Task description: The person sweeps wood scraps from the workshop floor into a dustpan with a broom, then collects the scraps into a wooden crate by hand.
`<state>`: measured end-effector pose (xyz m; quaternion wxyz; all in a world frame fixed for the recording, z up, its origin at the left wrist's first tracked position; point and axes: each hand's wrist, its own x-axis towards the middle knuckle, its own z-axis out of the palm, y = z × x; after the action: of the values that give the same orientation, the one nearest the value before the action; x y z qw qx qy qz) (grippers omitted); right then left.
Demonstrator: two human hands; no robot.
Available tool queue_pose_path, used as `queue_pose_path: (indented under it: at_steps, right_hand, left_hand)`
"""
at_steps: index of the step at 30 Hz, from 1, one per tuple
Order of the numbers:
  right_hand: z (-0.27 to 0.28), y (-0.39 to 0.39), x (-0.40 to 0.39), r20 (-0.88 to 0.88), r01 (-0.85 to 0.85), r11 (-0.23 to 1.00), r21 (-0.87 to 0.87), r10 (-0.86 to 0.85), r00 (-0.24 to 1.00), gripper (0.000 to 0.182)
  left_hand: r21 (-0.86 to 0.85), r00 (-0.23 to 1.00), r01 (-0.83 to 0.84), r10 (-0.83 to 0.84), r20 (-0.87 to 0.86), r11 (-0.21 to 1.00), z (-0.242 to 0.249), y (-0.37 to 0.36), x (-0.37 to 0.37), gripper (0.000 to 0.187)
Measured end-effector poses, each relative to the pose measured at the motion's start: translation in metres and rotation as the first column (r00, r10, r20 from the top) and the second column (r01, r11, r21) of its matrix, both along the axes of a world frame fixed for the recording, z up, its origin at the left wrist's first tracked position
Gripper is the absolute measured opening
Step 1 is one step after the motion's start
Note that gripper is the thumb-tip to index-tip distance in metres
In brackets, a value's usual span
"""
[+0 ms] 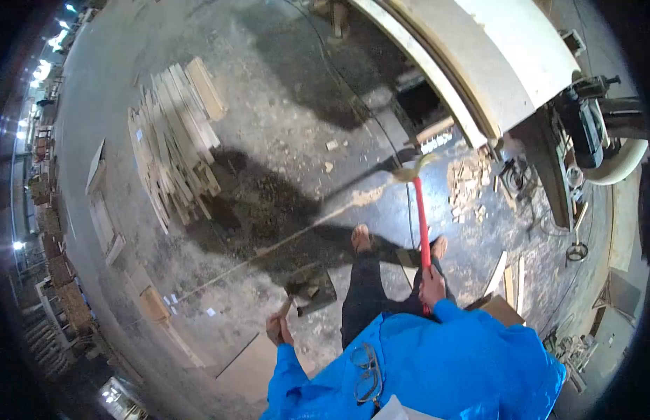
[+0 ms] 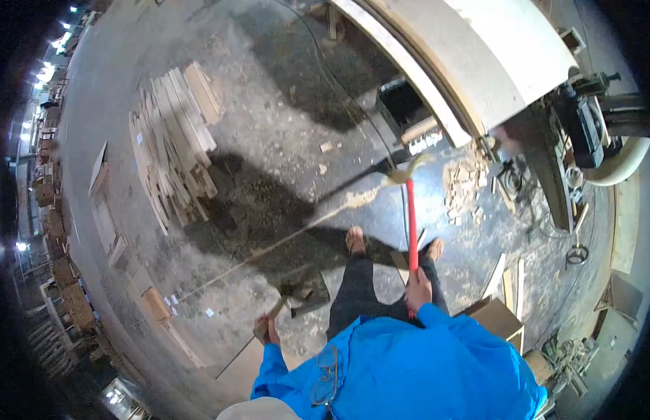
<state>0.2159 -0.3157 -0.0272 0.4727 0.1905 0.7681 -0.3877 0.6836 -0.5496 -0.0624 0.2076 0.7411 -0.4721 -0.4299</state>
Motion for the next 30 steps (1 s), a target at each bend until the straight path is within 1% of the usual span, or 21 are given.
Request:
queue_pose_path:
  at_steps: [1,3,5,7,8,10,12,14,15,16,18,19,21,22,23,24,25,27,28,29,30]
  right_hand:
    - [0.007,-0.011,0.004,0.000,-0.020,0.999,0.030,0.020,1.000,0.031]
    - [0.049,-0.080,-0.005,0.010,-0.224,0.974,0.043,0.224,0.975,0.040]
    - [-0.014,-0.115,-0.001,-0.110,-0.381,0.907,-0.183,0.366,0.924,0.041]
    - [-0.057,-0.183,-0.014,0.025,-0.361,0.839,-0.407,0.405,0.914,0.038]
    - [-0.086,-0.214,-0.020,-0.067,-0.460,0.797,-0.392,0.474,0.878,0.038]
    - [-0.143,-0.255,-0.022,-0.159,-0.546,0.746,-0.381,0.529,0.834,0.039]
    - [-0.181,-0.272,-0.021,0.088,-0.442,0.851,-0.282,0.482,0.872,0.048]
    - [-0.187,-0.237,-0.025,0.170,-0.230,0.941,-0.248,0.276,0.946,0.051]
    - [-0.194,-0.204,-0.026,0.085,-0.196,0.970,-0.143,0.210,0.974,0.050]
    - [-0.221,-0.165,-0.025,-0.007,-0.149,0.988,-0.039,0.149,0.989,0.049]
    - [-0.294,-0.076,-0.031,-0.307,-0.280,0.921,0.269,0.358,0.882,0.051]
    - [-0.256,-0.050,-0.038,-0.268,-0.276,0.919,0.280,0.351,0.897,0.046]
    - [-0.181,0.005,-0.055,-0.189,-0.271,0.913,0.304,0.337,0.922,0.036]
    - [-0.176,0.022,-0.051,-0.262,-0.020,0.974,0.225,0.080,0.962,0.033]
    - [-0.169,0.037,-0.048,-0.335,0.230,0.966,0.115,-0.180,0.925,0.031]
    - [-0.157,0.060,-0.043,-0.261,0.321,0.935,0.153,-0.275,0.925,0.036]
    - [-0.103,0.059,-0.042,-0.193,0.409,0.891,0.198,-0.373,0.907,0.043]
    - [-0.153,0.117,-0.030,-0.328,0.247,0.963,0.109,-0.200,0.923,0.048]
    - [-0.130,0.117,-0.024,-0.306,0.214,0.965,0.153,-0.160,0.938,0.048]
    - [-0.108,0.119,-0.016,-0.283,0.179,0.964,0.195,-0.119,0.952,0.047]
    - [-0.118,0.126,-0.007,-0.416,-0.070,0.956,0.284,0.189,0.890,0.044]
  left_hand:
    - [-0.026,0.997,-0.030,0.028,-0.068,0.999,-0.005,0.003,0.006,0.016]
    - [-0.070,0.987,-0.068,0.057,-0.149,0.995,-0.013,0.007,0.015,0.016]
    - [-0.157,0.994,-0.003,-0.015,-0.112,0.988,-0.012,0.004,0.017,0.017]
    - [-0.156,0.991,-0.019,-0.002,-0.132,0.988,0.004,-0.003,0.007,0.019]
    - [-0.134,0.989,-0.021,0.002,-0.146,0.991,0.007,-0.006,0.001,0.021]
    - [-0.153,0.988,-0.021,-0.002,-0.154,0.988,0.002,-0.011,-0.001,0.021]
    - [-0.123,0.992,-0.035,0.019,-0.126,0.992,0.009,-0.016,-0.006,0.022]
    - [-0.170,0.995,0.029,-0.044,-0.086,0.985,0.010,-0.018,-0.003,0.023]
    - [-0.201,0.992,0.101,-0.114,-0.056,0.975,0.005,-0.021,-0.002,0.023]
    - [-0.161,0.984,0.019,-0.047,-0.170,0.987,-0.001,-0.023,-0.002,0.024]
    - [-0.138,0.987,0.093,-0.110,-0.118,0.986,-0.008,-0.034,-0.004,0.025]
    - [-0.095,0.983,0.171,-0.177,-0.057,0.981,-0.003,-0.038,-0.005,0.025]
    - [-0.158,0.965,0.230,-0.246,-0.089,0.960,-0.010,-0.044,-0.004,0.025]
    - [-0.142,0.957,0.263,-0.277,-0.089,0.954,-0.008,-0.048,-0.004,0.025]
    - [-0.170,0.944,0.291,-0.312,-0.110,0.942,-0.012,-0.054,-0.015,0.022]
    - [-0.194,0.933,0.313,-0.339,-0.120,0.930,-0.011,-0.056,-0.019,0.021]
    - [-0.188,0.930,0.324,-0.348,-0.117,0.927,-0.012,-0.059,-0.022,0.021]
    - [-0.161,0.897,0.407,-0.427,-0.118,0.899,-0.007,-0.067,-0.024,0.023]
    - [-0.169,0.908,0.379,-0.400,-0.120,0.910,-0.010,-0.067,-0.025,0.022]
    - [-0.099,0.918,0.385,-0.392,-0.067,0.918,-0.002,-0.070,-0.032,0.021]
    - [-0.125,0.873,0.220,-0.252,-0.418,0.967,-0.028,-0.076,-0.014,0.023]
